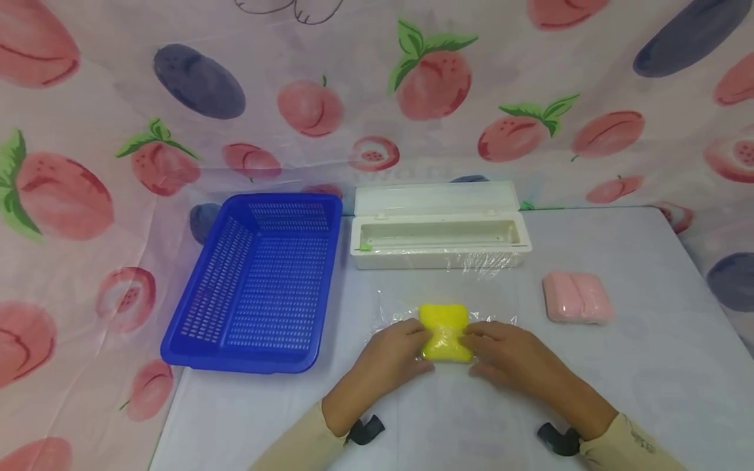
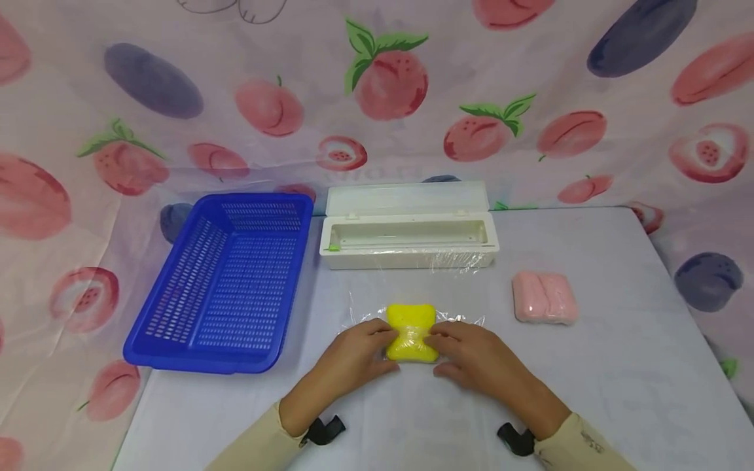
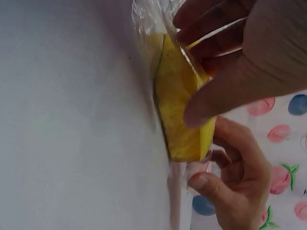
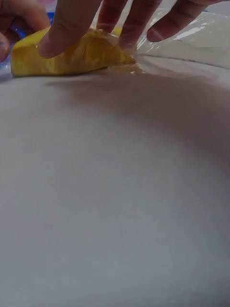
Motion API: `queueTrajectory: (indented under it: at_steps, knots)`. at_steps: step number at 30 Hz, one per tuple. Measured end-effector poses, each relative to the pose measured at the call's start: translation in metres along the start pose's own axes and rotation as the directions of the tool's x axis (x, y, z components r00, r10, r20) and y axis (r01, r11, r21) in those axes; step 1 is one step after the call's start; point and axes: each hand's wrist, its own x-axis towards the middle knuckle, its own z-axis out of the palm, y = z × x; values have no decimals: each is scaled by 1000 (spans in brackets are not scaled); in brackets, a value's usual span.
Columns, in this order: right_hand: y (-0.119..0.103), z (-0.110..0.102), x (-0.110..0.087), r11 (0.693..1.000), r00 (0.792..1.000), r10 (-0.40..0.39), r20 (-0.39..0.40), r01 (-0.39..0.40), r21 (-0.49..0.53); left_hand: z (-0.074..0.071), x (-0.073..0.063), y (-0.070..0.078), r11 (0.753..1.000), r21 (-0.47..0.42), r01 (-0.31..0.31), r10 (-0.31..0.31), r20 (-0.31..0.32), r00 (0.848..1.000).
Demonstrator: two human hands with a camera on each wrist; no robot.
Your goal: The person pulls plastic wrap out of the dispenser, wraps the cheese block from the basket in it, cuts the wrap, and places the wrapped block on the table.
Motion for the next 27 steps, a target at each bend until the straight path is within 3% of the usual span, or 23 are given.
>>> queueTrajectory:
  at_steps: [6, 10, 13, 15, 18, 22, 25, 27]
  knots:
    - [-3, 5, 12, 999, 1000, 31, 5, -31, -9, -5, 10, 1, 999, 35, -37, 37, 16, 999]
    - [1, -2, 22, 973, 980, 185, 78, -194, 127, -20, 19, -4, 994, -110, 25, -17, 79, 997]
    - [9, -6, 34, 926, 958, 280, 67, -288, 244, -29, 31, -13, 947, -292, 136, -118, 77, 990]
    - [16, -7, 43, 912, 954, 299, 12, -290, 289, -32, 41, -20, 906, -381, 185, -188, 31, 982]
    - [26, -5, 58, 911, 948, 305, -87, -264, 316, -29, 57, -27, 872, -440, 216, -288, -105, 952]
    - [37, 3, 74, 905, 927, 344, -150, -285, 315, -18, 71, -31, 867, -449, 217, -374, -295, 879]
    - [43, 9, 83, 891, 903, 395, -172, -330, 313, -9, 77, -31, 868, -447, 215, -389, -345, 854]
    - [45, 11, 88, 879, 886, 423, -191, -350, 323, -5, 80, -31, 847, -478, 232, -417, -327, 848]
